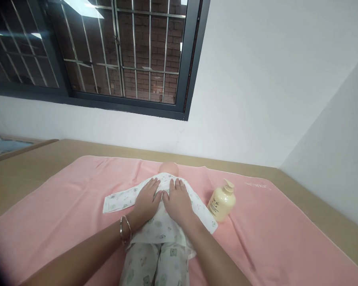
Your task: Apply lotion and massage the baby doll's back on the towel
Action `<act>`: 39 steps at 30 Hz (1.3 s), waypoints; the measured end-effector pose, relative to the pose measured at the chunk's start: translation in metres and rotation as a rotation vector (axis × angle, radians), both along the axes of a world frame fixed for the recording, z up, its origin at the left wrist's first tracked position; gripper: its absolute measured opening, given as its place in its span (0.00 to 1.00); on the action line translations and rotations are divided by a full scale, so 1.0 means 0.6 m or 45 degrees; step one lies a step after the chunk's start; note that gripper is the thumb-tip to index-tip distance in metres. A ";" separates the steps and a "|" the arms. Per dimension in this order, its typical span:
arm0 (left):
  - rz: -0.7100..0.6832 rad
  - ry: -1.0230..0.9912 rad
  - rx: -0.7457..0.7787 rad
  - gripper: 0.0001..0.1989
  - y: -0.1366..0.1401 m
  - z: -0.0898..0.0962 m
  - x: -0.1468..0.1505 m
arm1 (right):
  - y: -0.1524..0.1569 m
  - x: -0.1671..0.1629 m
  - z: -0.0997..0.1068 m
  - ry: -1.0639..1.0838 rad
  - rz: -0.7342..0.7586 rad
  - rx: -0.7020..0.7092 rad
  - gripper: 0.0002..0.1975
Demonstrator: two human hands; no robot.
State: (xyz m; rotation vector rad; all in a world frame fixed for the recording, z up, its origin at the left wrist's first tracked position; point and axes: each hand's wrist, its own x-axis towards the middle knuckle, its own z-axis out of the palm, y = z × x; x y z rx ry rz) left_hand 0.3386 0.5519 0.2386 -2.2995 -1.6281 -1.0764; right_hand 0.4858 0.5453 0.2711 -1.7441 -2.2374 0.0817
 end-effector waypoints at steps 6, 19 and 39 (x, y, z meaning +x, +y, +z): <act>-0.177 0.021 0.203 0.18 0.002 -0.004 -0.003 | 0.001 0.001 -0.009 -0.041 0.153 0.120 0.27; 0.032 -0.016 -0.058 0.23 0.011 -0.004 -0.002 | 0.007 0.000 -0.007 0.088 0.018 0.035 0.29; 0.091 0.054 0.144 0.14 -0.017 0.013 0.002 | -0.032 -0.018 0.003 0.094 0.090 0.099 0.24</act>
